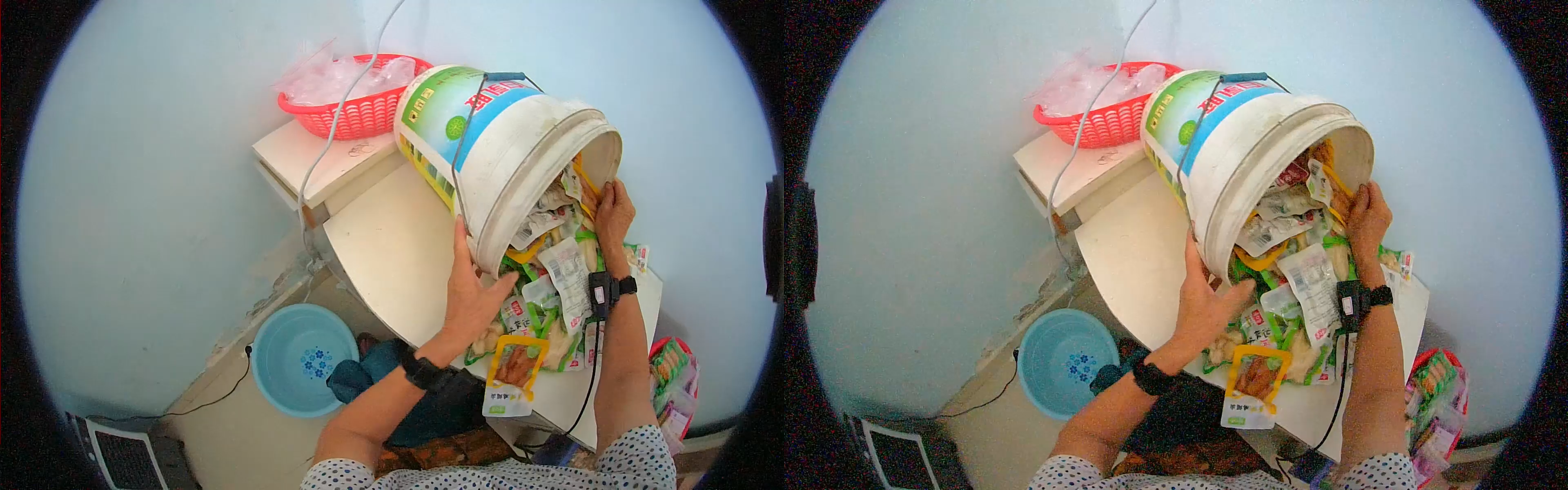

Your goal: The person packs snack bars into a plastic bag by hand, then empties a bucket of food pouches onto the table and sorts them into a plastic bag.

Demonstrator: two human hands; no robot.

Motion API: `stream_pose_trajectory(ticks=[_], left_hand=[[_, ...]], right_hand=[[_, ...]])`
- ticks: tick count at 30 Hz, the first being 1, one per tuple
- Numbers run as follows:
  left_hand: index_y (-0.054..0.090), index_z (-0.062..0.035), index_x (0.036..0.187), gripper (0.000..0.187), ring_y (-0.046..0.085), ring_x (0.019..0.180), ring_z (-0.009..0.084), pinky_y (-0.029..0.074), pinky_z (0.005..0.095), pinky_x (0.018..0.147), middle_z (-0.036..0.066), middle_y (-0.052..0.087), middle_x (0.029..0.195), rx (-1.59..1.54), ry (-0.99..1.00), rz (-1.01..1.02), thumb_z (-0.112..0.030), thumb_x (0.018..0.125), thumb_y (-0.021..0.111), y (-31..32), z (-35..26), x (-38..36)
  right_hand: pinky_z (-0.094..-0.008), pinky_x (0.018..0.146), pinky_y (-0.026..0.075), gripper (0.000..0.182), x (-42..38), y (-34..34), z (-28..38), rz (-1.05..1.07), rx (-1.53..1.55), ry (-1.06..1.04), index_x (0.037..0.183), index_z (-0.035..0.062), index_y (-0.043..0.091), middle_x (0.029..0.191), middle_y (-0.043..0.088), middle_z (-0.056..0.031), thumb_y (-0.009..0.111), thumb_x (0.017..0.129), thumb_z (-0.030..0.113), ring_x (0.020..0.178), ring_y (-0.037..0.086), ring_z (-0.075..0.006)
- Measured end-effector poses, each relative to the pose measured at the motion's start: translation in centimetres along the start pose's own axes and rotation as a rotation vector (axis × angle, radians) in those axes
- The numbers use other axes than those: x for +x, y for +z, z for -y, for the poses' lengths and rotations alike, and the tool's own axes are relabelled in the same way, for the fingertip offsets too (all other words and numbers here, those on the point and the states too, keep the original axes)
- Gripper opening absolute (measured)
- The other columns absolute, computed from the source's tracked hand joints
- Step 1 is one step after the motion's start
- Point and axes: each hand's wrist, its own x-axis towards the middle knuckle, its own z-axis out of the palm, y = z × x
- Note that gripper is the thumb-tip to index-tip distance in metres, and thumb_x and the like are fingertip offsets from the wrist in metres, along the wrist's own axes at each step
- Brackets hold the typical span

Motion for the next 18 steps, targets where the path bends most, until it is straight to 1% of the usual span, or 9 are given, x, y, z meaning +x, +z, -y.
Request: stream_pose_trajectory(ticks=[3,5,6,8,10,11,13,16,18], left_hand=[[0.026,-0.0035,0.149,0.082,0.049,0.126,0.0293,0.048,0.0395,0.098,0.022,0.041,0.144,0.388,0.074,0.032,-0.007,0.081,0.073,-3.7,0.0,0.4],[0.041,-0.0001,0.141,0.065,0.050,0.124,0.0262,0.053,0.0366,0.091,0.019,0.044,0.142,0.125,0.104,-0.101,-0.012,0.085,0.072,-7.2,-0.8,2.6],[0.047,0.0010,0.136,0.055,0.053,0.120,0.0236,0.055,0.0323,0.087,0.016,0.049,0.138,0.169,0.218,-0.178,-0.011,0.087,0.070,-9.2,-0.9,4.2],[0.051,0.0011,0.132,0.049,0.055,0.114,0.0217,0.054,0.0301,0.081,0.016,0.055,0.130,0.447,0.206,-0.320,-0.019,0.090,0.067,-13.4,-3.5,8.0],[0.051,0.0068,0.129,0.059,0.058,0.109,0.0234,0.055,0.0304,0.076,0.020,0.057,0.125,0.391,0.211,-0.480,-0.033,0.090,0.068,-17.6,-3.3,13.3],[0.051,0.0090,0.128,0.065,0.058,0.108,0.0258,0.055,0.0318,0.075,0.021,0.058,0.119,0.265,0.151,-0.550,-0.038,0.088,0.069,-18.7,-4.3,15.5],[0.045,0.0103,0.131,0.081,0.057,0.109,0.0315,0.058,0.0364,0.072,0.022,0.055,0.114,0.143,-0.070,-0.554,-0.048,0.082,0.072,-22.4,-4.2,20.2],[0.038,0.0071,0.137,0.090,0.053,0.112,0.0356,0.059,0.0420,0.070,0.022,0.050,0.116,0.261,-0.339,-0.438,-0.052,0.079,0.073,-25.4,-5.8,24.9],[0.039,0.0058,0.135,0.087,0.056,0.108,0.0357,0.059,0.0452,0.068,0.021,0.050,0.118,0.178,-0.333,-0.510,-0.051,0.079,0.074,-25.8,-5.2,27.2]], right_hand=[[-0.0416,0.067,0.050,0.022,0.0,-0.2,-0.3,0.007,-0.024,0.007,0.106,0.0015,0.064,0.083,0.066,-0.0222,0.053,0.095,0.017,0.073,0.066,-0.0373],[-0.0419,0.067,0.050,0.022,0.0,0.2,-1.2,0.014,-0.063,-0.005,0.106,0.0016,0.064,0.083,0.066,-0.0222,0.053,0.095,0.017,0.073,0.065,-0.0376],[-0.0420,0.067,0.050,0.022,-0.1,0.2,-1.1,0.019,-0.051,-0.001,0.106,0.0017,0.064,0.083,0.066,-0.0221,0.053,0.096,0.017,0.073,0.065,-0.0377],[-0.0422,0.066,0.050,0.022,-0.1,0.0,-0.7,0.022,-0.025,0.012,0.106,0.0021,0.064,0.083,0.066,-0.0220,0.052,0.096,0.017,0.073,0.065,-0.0379],[-0.0425,0.066,0.050,0.022,-0.1,0.2,-0.8,0.016,-0.020,0.030,0.107,0.0022,0.064,0.083,0.066,-0.0220,0.052,0.096,0.017,0.072,0.065,-0.0381],[-0.0426,0.066,0.050,0.022,-0.1,0.2,-0.9,0.011,-0.017,0.038,0.108,0.0023,0.064,0.083,0.066,-0.0220,0.052,0.096,0.017,0.072,0.065,-0.0382],[-0.0420,0.066,0.050,0.022,-0.2,0.0,-0.1,0.013,0.027,0.068,0.108,0.0026,0.064,0.083,0.066,-0.0218,0.052,0.096,0.017,0.071,0.065,-0.0366],[-0.0405,0.066,0.050,0.022,-0.4,0.5,-0.8,-0.020,0.074,0.056,0.109,0.0029,0.064,0.083,0.066,-0.0211,0.053,0.096,0.016,0.070,0.066,-0.0327],[-0.0393,0.066,0.050,0.022,-0.5,0.7,-1.3,-0.027,0.059,0.060,0.110,0.0030,0.064,0.083,0.067,-0.0206,0.053,0.096,0.015,0.070,0.066,-0.0298]])
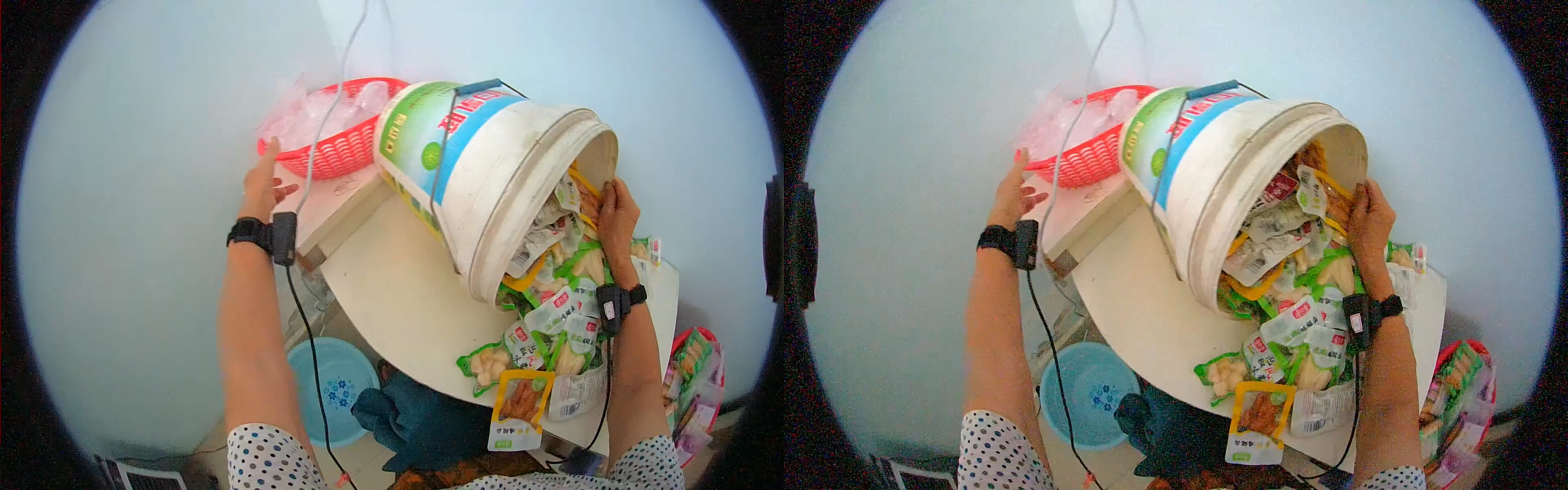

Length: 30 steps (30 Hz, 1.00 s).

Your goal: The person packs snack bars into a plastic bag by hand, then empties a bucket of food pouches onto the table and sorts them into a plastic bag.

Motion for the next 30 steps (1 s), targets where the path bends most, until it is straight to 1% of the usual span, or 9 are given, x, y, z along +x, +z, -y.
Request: stream_pose_trajectory(ticks=[4,8,10,15,20,22,25,28,30], left_hand=[[0.031,-0.0035,0.142,0.094,0.058,0.093,0.0443,0.059,0.0453,0.069,0.026,0.021,0.139,-0.094,0.042,0.286,-0.050,0.075,0.076,0.8,1.7,2.9],[0.048,-0.0017,0.100,0.035,0.060,0.075,0.0330,0.058,0.0497,0.067,0.014,0.055,0.089,-0.242,-0.021,0.186,-0.018,0.077,0.068,1.4,3.4,7.3],[0.047,-0.0015,0.095,0.028,0.059,0.072,0.0324,0.058,0.0481,0.066,0.013,0.053,0.085,-0.218,0.236,0.318,-0.015,0.077,0.064,0.1,5.6,6.8],[0.057,-0.0012,0.095,0.030,0.059,0.073,0.0186,0.053,0.0306,0.067,0.010,0.063,0.089,0.924,0.994,0.143,-0.005,0.072,0.076,-4.7,6.7,4.0],[0.051,0.0023,0.105,0.033,0.060,0.087,0.0214,0.055,0.0342,0.075,0.014,0.062,0.100,-0.036,0.137,0.171,-0.013,0.083,0.070,-3.7,4.4,0.6],[0.044,0.0072,0.124,0.052,0.059,0.098,0.0249,0.054,0.0366,0.081,0.018,0.059,0.109,0.787,0.736,0.165,-0.017,0.086,0.069,-4.1,4.5,-3.2],[0.044,0.0071,0.128,0.048,0.055,0.109,0.0233,0.050,0.0371,0.087,0.018,0.058,0.114,0.254,0.637,0.231,-0.018,0.091,0.062,-3.8,6.1,-1.4],[0.043,0.0073,0.130,0.046,0.053,0.114,0.0227,0.045,0.0367,0.096,0.018,0.056,0.119,-0.183,0.348,-0.229,-0.015,0.094,0.060,0.4,2.5,-9.1],[0.038,0.0048,0.137,0.054,0.051,0.119,0.0250,0.039,0.0379,0.102,0.018,0.052,0.128,0.083,0.709,-0.225,-0.016,0.093,0.061,1.6,1.9,-13.9]], right_hand=[[-0.0374,0.067,0.050,0.021,-0.1,0.1,0.5,0.021,-0.016,0.066,0.110,0.0030,0.064,0.083,0.067,-0.0204,0.053,0.096,0.014,0.071,0.066,-0.0273],[-0.0366,0.067,0.050,0.020,-0.2,0.6,0.2,-0.002,0.047,0.059,0.109,0.0025,0.064,0.083,0.066,-0.0208,0.053,0.096,0.014,0.071,0.066,-0.0286],[-0.0368,0.067,0.050,0.020,-0.1,0.4,0.6,0.021,0.050,0.070,0.109,0.0023,0.064,0.083,0.066,-0.0207,0.053,0.096,0.013,0.071,0.066,-0.0296],[-0.0383,0.066,0.049,0.020,-0.1,0.5,0.1,-0.019,0.017,-0.016,0.108,0.0025,0.063,0.082,0.065,-0.0203,0.053,0.095,0.014,0.070,0.065,-0.0325],[-0.0421,0.064,0.048,0.021,-0.2,0.7,0.3,0.008,0.023,0.038,0.108,0.0027,0.063,0.078,0.064,-0.0212,0.052,0.095,0.016,0.069,0.063,-0.0367],[-0.0433,0.065,0.049,0.022,-0.2,1.0,-0.6,0.008,-0.011,0.016,0.108,0.0028,0.063,0.080,0.064,-0.0223,0.053,0.095,0.016,0.072,0.064,-0.0382],[-0.0442,0.066,0.049,0.022,-0.1,1.3,-0.9,0.001,0.016,0.039,0.108,0.0029,0.065,0.083,0.065,-0.0235,0.053,0.095,0.017,0.076,0.065,-0.0397],[-0.0444,0.067,0.049,0.023,0.1,0.7,-0.1,0.039,-0.009,0.072,0.108,0.0033,0.066,0.085,0.065,-0.0241,0.053,0.095,0.017,0.078,0.065,-0.0401],[-0.0445,0.068,0.050,0.023,0.1,0.7,0.2,0.058,-0.024,0.076,0.108,0.0039,0.066,0.086,0.065,-0.0242,0.054,0.094,0.017,0.077,0.065,-0.0404]])
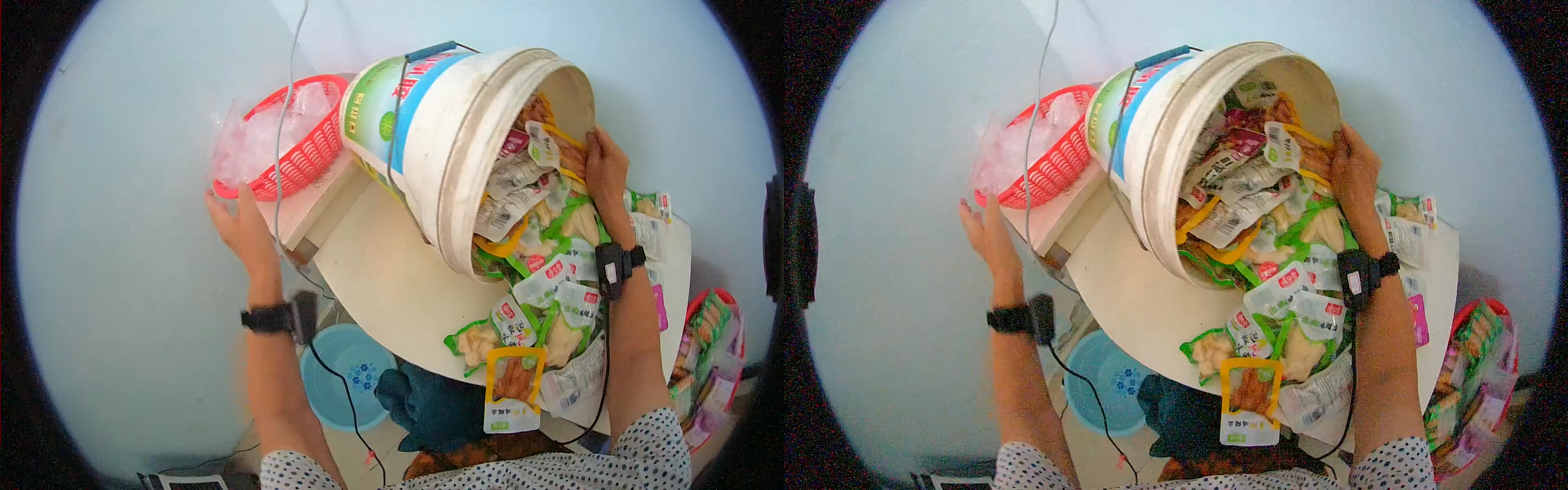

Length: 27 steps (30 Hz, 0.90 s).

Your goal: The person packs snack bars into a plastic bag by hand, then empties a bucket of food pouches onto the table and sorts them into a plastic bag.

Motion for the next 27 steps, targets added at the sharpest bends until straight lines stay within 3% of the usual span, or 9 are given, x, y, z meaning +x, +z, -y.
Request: stream_pose_trajectory(ticks=[1,3,5,6,7,8,10,19,27], left_hand=[[0.036,0.0035,0.141,0.058,0.050,0.121,0.0262,0.036,0.0385,0.105,0.018,0.050,0.133,0.091,0.195,0.043,-0.016,0.093,0.062,-0.1,-0.7,-2.1],[0.021,-0.0024,0.150,0.078,0.039,0.134,0.0315,0.030,0.0448,0.109,0.018,0.034,0.150,0.097,0.116,0.341,-0.034,0.092,0.063,0.8,0.2,-7.0],[0.010,-0.0102,0.154,0.090,0.023,0.143,0.0338,0.024,0.0500,0.112,0.015,0.015,0.159,-0.215,-0.505,0.629,-0.053,0.091,0.057,3.1,-3.5,-13.2],[0.011,-0.0136,0.155,0.090,0.017,0.144,0.0378,0.020,0.0522,0.114,0.014,0.010,0.160,-0.407,-0.788,0.745,-0.065,0.091,0.047,4.3,-3.0,-14.9],[0.015,-0.0164,0.154,0.084,0.024,0.142,0.0332,0.021,0.0512,0.114,0.010,0.019,0.158,-0.505,-0.963,0.805,-0.066,0.093,0.043,5.7,-3.6,-15.4],[0.020,-0.0173,0.153,0.076,0.031,0.139,0.0261,0.024,0.0468,0.114,0.007,0.028,0.155,-0.722,-0.860,0.917,-0.064,0.096,0.036,7.3,-2.3,-16.2],[0.027,-0.0185,0.150,0.067,0.035,0.136,0.0202,0.028,0.0416,0.113,0.003,0.036,0.151,-0.784,-0.703,0.759,-0.060,0.099,0.033,8.9,-1.7,-18.2],[0.033,-0.0184,0.147,0.062,0.040,0.132,0.0222,0.031,0.0396,0.112,0.001,0.043,0.144,-0.865,-0.740,0.679,-0.058,0.099,0.034,9.9,-1.1,-18.9],[0.033,-0.0179,0.147,0.064,0.041,0.132,0.0224,0.031,0.0402,0.112,0.003,0.043,0.144,-0.922,-0.745,0.697,-0.059,0.098,0.035,10.6,0.0,-18.3]], right_hand=[[-0.0446,0.068,0.050,0.023,0.1,0.1,-0.2,-0.011,0.003,-0.014,0.108,0.0042,0.066,0.086,0.065,-0.0242,0.054,0.094,0.017,0.077,0.065,-0.0407],[-0.0449,0.068,0.050,0.022,0.2,0.4,-0.6,-0.037,0.017,-0.050,0.108,0.0047,0.066,0.085,0.065,-0.0239,0.054,0.094,0.017,0.076,0.064,-0.0412],[-0.0455,0.067,0.050,0.021,0.0,0.6,-1.1,-0.076,0.037,-0.097,0.106,0.0051,0.066,0.084,0.065,-0.0233,0.055,0.093,0.016,0.075,0.064,-0.0417],[-0.0458,0.067,0.050,0.020,-0.2,0.4,-1.1,-0.074,0.031,-0.085,0.105,0.0049,0.066,0.083,0.065,-0.0229,0.055,0.092,0.015,0.074,0.064,-0.0419],[-0.0461,0.067,0.049,0.019,-0.4,0.5,-1.0,-0.067,0.031,-0.065,0.103,0.0047,0.066,0.083,0.065,-0.0224,0.055,0.092,0.015,0.074,0.063,-0.0420],[-0.0464,0.066,0.049,0.018,-0.4,0.5,-0.8,-0.067,0.035,-0.057,0.102,0.0044,0.066,0.082,0.065,-0.0220,0.055,0.092,0.014,0.073,0.063,-0.0422],[-0.0470,0.064,0.049,0.015,-0.4,0.7,-0.1,-0.146,0.032,-0.092,0.097,0.0038,0.065,0.080,0.065,-0.0211,0.055,0.091,0.013,0.072,0.063,-0.0422],[-0.0488,0.062,0.049,0.014,-0.6,1.1,-0.8,-0.121,0.031,-0.044,0.095,0.0044,0.062,0.079,0.064,-0.0207,0.053,0.092,0.014,0.072,0.062,-0.0422],[-0.0509,0.062,0.048,0.014,0.1,1.4,-1.4,-0.160,0.025,-0.197,0.089,0.0055,0.063,0.075,0.062,-0.0210,0.054,0.090,0.016,0.071,0.061,-0.0427]])
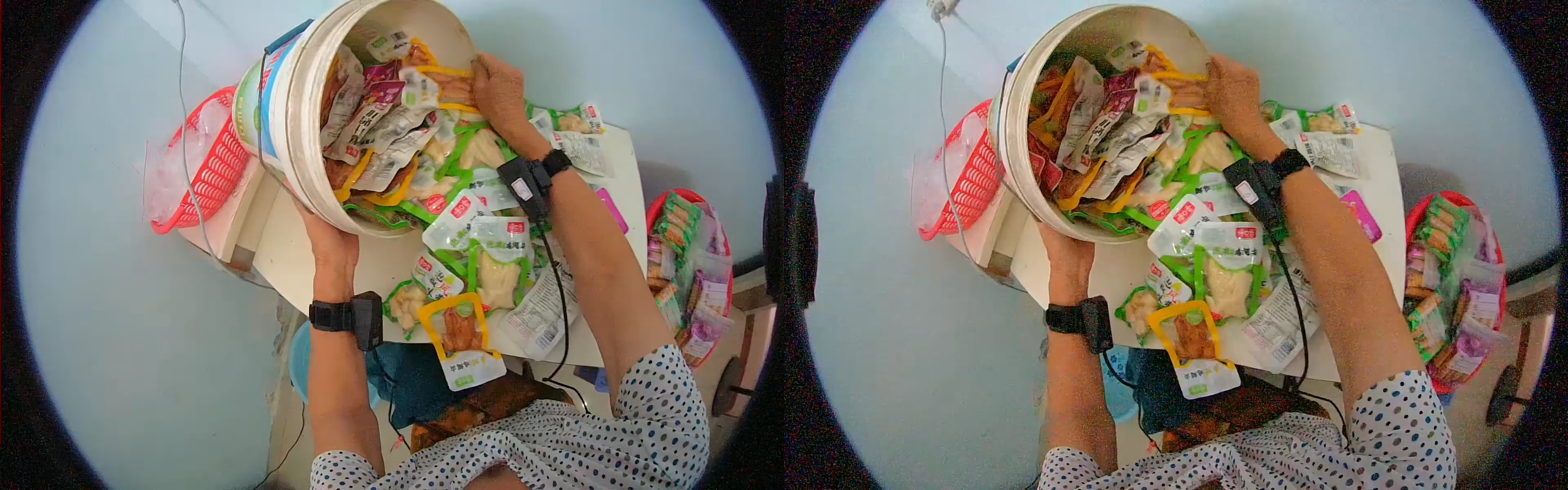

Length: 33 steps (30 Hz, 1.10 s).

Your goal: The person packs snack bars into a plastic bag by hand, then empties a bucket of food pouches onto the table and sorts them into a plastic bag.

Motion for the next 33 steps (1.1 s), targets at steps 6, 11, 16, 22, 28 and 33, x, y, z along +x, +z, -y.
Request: stream_pose_trajectory(ticks=[6,11,16,22,28,33], left_hand=[[0.031,-0.0169,0.148,0.069,0.039,0.134,0.0226,0.030,0.0422,0.112,0.003,0.041,0.146,0.106,0.059,0.074,-0.062,0.096,0.037,-1.3,0.7,0.6],[0.029,-0.0163,0.149,0.067,0.035,0.137,0.0303,0.032,0.0457,0.110,0.009,0.036,0.150,0.338,-0.131,-0.171,-0.053,0.096,0.046,-1.3,-2.5,-3.3],[0.021,-0.0067,0.152,0.084,0.023,0.143,0.0352,0.018,0.0470,0.116,0.020,0.025,0.154,0.795,0.048,-0.143,-0.049,0.090,0.058,-3.3,-2.8,-10.6],[0.026,-0.0040,0.149,0.108,0.021,0.141,0.0455,0.020,0.0501,0.115,0.028,0.020,0.153,1.343,0.304,0.224,-0.042,0.066,0.083,0.8,-2.0,-21.8],[0.029,-0.0056,0.148,0.116,0.018,0.138,0.0535,0.018,0.0567,0.114,0.029,0.016,0.154,1.653,0.321,0.323,-0.055,0.058,0.083,3.8,1.9,-21.6],[0.031,-0.0065,0.147,0.112,0.020,0.135,0.0567,0.018,0.0596,0.112,0.031,0.019,0.150,1.689,0.365,0.292,-0.051,0.059,0.083,5.4,3.4,-19.0]], right_hand=[[-0.0513,0.063,0.048,0.018,0.1,-0.1,-0.8,0.037,0.026,-0.040,0.086,0.0045,0.064,0.075,0.063,-0.0204,0.053,0.091,0.018,0.071,0.062,-0.0423],[-0.0520,0.068,0.049,0.022,0.8,-0.5,-1.7,0.170,0.013,-0.053,0.091,0.0040,0.065,0.078,0.064,-0.0222,0.052,0.092,0.022,0.075,0.061,-0.0442],[-0.0513,0.083,0.048,0.032,2.4,-3.2,-3.7,0.406,-0.117,-0.074,0.106,0.0046,0.062,0.097,0.064,-0.0246,0.053,0.093,0.033,0.093,0.061,-0.0435],[-0.0459,0.103,0.039,0.057,-1.6,-16.8,2.8,0.389,0.007,-0.120,0.133,0.0034,0.050,0.130,0.052,-0.0291,0.051,0.094,0.045,0.121,0.051,-0.0411],[-0.0576,0.110,0.026,0.085,-12.0,-24.4,9.0,0.738,-0.124,0.113,0.148,0.0049,0.030,0.149,0.026,-0.0319,0.055,0.087,0.060,0.136,0.027,-0.0515],[-0.0745,0.101,0.019,0.093,-13.7,-22.8,10.5,0.829,-0.304,0.153,0.152,0.0131,0.020,0.152,0.021,-0.0290,0.056,0.083,0.064,0.138,0.022,-0.0519]])
